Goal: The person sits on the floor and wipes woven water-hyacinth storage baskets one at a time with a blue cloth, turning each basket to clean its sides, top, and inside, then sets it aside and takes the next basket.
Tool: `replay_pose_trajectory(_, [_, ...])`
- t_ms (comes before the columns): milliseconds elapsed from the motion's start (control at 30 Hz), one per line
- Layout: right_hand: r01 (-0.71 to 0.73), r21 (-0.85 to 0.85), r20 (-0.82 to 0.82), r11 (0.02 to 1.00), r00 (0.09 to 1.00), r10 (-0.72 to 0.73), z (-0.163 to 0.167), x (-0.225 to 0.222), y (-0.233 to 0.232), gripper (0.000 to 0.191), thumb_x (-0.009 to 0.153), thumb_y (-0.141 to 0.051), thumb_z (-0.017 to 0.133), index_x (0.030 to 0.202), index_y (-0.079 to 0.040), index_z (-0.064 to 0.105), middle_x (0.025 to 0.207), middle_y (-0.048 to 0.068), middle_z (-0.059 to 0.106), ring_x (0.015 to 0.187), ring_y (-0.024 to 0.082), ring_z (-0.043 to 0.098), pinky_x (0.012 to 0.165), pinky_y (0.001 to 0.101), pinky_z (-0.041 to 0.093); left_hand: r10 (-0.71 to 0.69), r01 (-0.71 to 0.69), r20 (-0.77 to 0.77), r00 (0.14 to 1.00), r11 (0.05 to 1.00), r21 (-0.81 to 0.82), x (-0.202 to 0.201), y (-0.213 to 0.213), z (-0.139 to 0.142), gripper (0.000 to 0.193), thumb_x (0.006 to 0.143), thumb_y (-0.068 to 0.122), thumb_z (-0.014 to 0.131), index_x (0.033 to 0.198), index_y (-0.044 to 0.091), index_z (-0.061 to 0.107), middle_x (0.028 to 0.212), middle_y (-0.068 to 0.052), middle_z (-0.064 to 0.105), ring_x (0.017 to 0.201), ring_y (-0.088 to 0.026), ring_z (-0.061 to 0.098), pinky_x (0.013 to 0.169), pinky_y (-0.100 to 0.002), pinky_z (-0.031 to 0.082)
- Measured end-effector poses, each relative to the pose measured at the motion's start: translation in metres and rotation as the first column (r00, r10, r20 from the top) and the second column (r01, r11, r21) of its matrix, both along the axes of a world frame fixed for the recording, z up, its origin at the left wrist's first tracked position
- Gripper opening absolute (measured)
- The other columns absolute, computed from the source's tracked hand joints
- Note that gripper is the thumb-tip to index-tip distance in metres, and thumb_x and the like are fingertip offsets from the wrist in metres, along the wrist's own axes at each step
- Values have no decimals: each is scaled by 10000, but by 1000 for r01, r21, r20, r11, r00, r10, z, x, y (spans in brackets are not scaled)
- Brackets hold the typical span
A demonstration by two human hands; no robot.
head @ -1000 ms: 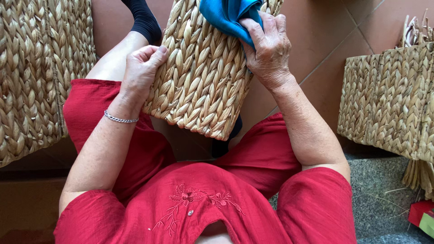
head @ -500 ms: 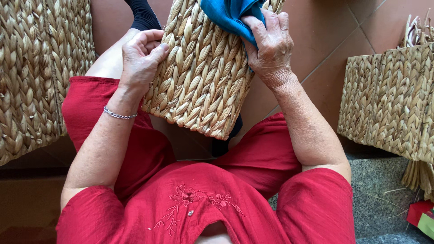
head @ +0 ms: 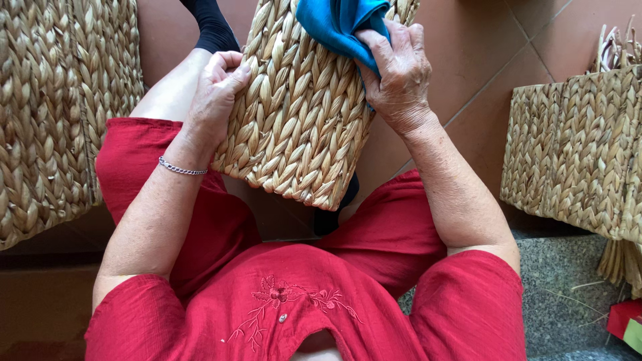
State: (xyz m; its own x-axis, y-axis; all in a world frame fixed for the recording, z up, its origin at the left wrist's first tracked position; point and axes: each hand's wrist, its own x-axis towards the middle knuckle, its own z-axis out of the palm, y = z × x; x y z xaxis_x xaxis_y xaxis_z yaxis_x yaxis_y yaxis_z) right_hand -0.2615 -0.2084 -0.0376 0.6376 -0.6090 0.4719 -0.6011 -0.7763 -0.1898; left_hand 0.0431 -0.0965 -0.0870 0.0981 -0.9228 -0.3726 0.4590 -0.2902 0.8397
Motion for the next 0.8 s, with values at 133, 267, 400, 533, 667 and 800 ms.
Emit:
replay_pose_trajectory(133, [5, -5, 6, 1000, 1000, -5, -1, 1, 1, 366, 1027, -183, 821, 1353, -152, 658, 1312, 158, 621, 1159, 349, 583, 993, 453, 531, 0, -1, 11, 1000, 999, 47, 0, -5, -5, 251, 1072, 202, 629, 1220, 37, 512, 1090, -64, 647, 942, -75, 655, 850, -238, 592])
replay_pose_trajectory(267, [1, 8, 20, 1000, 1000, -1, -1, 2, 0, 365, 1032, -185, 830, 1352, -152, 659, 1316, 162, 621, 1163, 355, 580, 995, 457, 531, -3, 4, -19, 1000, 999, 44, 2, -5, -10, 269, 1050, 222, 651, 1202, 47, 515, 1040, -47, 657, 893, -68, 658, 804, -237, 592])
replay_pose_trajectory(400, [1, -35, 7, 999, 1000, -1, 9, 8, 2, 388, 991, -156, 825, 1340, -142, 658, 1313, 179, 617, 1148, 361, 579, 970, 472, 530, 13, -13, 13, 1000, 999, -29, 5, -3, -14, 286, 1022, 176, 705, 1208, 29, 545, 1078, -43, 681, 916, -67, 668, 846, -234, 585])
replay_pose_trajectory(533, [-146, 8, -15, 989, 989, 146, 29, 25, 31, 434, 892, -4, 741, 1291, -160, 674, 1331, 123, 637, 1118, 312, 639, 920, 463, 527, 14, -15, 54, 998, 1000, 18, 4, -1, -22, 256, 1043, 218, 695, 1187, 40, 581, 1032, -24, 669, 888, -47, 643, 808, -213, 569])
replay_pose_trajectory(667, [-371, 126, -36, 920, 925, 378, 37, 47, 88, 306, 851, -77, 693, 1150, -133, 667, 1269, 156, 602, 1062, 318, 635, 917, 448, 545, -48, 46, 132, 990, 999, 19, 8, -6, -30, 257, 1044, 257, 681, 1184, 52, 615, 1004, 4, 667, 862, -31, 618, 759, -197, 542])
replay_pose_trajectory(800, [-421, 110, -27, 901, 904, 426, 31, 49, 89, 291, 883, -108, 674, 1173, -133, 673, 1265, 146, 610, 1028, 305, 624, 871, 436, 534, -39, 38, 74, 997, 999, 13, 7, -7, -25, 256, 1037, 254, 686, 1182, 60, 601, 986, 7, 659, 841, -34, 615, 742, -205, 540])
